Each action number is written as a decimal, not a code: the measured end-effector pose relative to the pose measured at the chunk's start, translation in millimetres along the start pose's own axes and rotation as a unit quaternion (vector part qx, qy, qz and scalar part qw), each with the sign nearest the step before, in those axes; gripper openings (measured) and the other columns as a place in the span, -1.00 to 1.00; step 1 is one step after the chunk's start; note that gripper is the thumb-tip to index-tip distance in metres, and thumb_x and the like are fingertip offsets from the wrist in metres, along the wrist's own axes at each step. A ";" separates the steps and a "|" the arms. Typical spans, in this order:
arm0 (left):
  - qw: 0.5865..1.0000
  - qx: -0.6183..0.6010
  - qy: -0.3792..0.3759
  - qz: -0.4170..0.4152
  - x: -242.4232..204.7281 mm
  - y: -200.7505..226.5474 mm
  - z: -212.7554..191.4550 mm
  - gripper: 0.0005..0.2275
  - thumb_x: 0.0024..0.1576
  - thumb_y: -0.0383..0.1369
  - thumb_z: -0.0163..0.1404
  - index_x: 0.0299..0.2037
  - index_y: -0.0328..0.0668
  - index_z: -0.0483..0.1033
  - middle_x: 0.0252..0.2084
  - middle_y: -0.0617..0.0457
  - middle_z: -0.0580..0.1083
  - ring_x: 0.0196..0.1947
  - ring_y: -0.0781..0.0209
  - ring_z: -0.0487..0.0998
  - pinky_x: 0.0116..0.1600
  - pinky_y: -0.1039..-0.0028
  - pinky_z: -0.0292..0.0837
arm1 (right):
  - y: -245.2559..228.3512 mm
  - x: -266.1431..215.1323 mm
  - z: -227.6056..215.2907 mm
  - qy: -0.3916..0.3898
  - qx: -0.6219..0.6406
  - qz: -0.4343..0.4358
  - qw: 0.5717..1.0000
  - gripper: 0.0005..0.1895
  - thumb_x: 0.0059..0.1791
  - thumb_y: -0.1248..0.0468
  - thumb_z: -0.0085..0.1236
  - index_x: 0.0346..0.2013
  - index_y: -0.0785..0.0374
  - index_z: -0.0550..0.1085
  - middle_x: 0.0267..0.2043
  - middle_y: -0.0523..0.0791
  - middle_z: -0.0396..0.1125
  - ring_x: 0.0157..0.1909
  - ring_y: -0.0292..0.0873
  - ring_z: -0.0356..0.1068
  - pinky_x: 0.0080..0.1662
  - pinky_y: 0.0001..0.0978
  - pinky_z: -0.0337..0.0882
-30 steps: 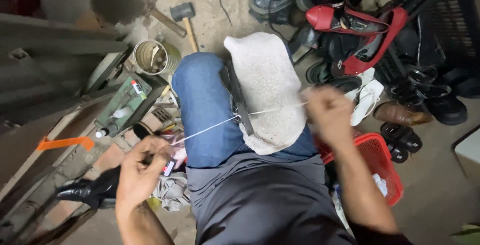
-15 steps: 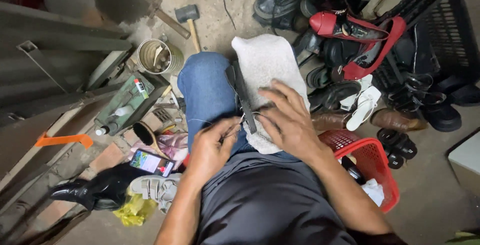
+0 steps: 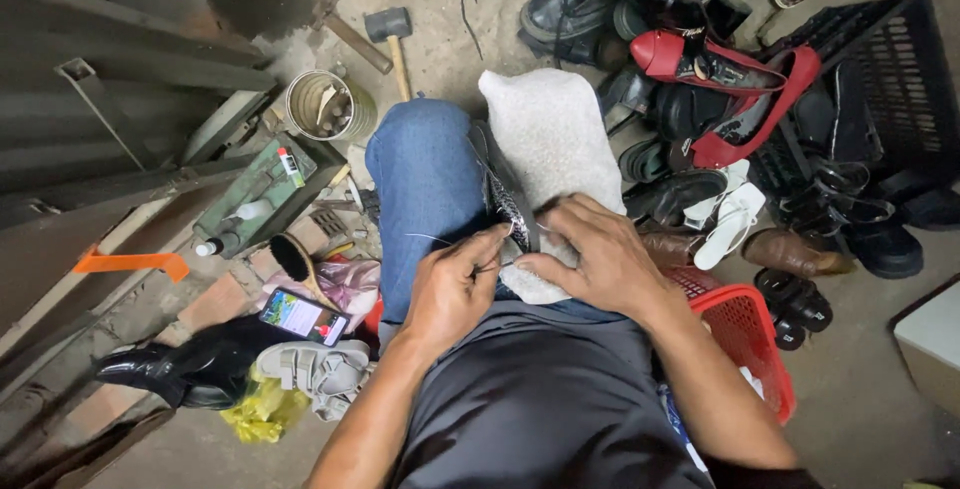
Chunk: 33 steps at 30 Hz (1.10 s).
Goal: The person sits on the floor and sews a black sandal using a needle and thread. They repeatedly pass the needle through the sole and strap, pulling the thread tight to secure the stitching. The person occasionally adjusts the sandal's position on their lap during the process.
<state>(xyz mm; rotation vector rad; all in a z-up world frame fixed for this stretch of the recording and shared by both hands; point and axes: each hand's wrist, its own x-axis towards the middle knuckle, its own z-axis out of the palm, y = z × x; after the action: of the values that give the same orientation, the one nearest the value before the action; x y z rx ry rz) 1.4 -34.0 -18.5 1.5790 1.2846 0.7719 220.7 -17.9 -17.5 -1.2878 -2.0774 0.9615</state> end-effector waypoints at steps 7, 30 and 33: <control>0.999 0.014 0.002 0.036 10.0 -3.4 17.1 -0.69 0.10 -0.57 0.02 0.04 -0.17 0.61 -0.30 -0.15 0.63 -0.18 -0.21 0.66 -0.15 0.08 0.59 | 11.6 -10.1 14.7 0.095 0.004 -0.064 0.993 -0.56 0.08 0.16 0.18 -0.65 0.13 0.31 -0.67 -0.20 0.08 -0.58 -0.08 0.21 -0.45 -0.33 0.28; 0.994 -0.069 0.012 0.083 -48.4 61.6 -17.4 -0.50 0.05 -0.29 0.32 -0.52 -0.07 0.06 -0.54 0.26 -0.01 -0.46 0.39 -0.04 -0.40 0.54 -0.03 | -92.6 -35.8 -66.3 0.125 0.052 -0.087 0.987 -0.66 0.02 0.45 -0.01 0.11 0.38 0.45 0.00 0.02 0.39 -0.32 -0.23 0.36 -0.27 -0.48 0.44; 0.973 -0.224 0.049 0.038 -62.1 44.8 -21.3 -0.86 0.09 -0.44 0.24 -0.40 -0.10 0.50 -0.46 0.26 0.39 -0.42 0.43 0.33 -0.23 0.57 0.27 | -94.2 -49.7 -59.7 0.084 -0.002 -0.118 0.989 -0.53 -0.04 0.51 0.03 0.18 0.41 0.39 0.18 0.10 0.37 -0.12 -0.18 0.51 -0.08 -0.46 0.58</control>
<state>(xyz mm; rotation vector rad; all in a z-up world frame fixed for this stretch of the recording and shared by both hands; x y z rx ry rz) -16.4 -89.2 36.0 1.2405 1.0305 1.1118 233.6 -73.3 90.6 -1.0557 -2.0454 0.7194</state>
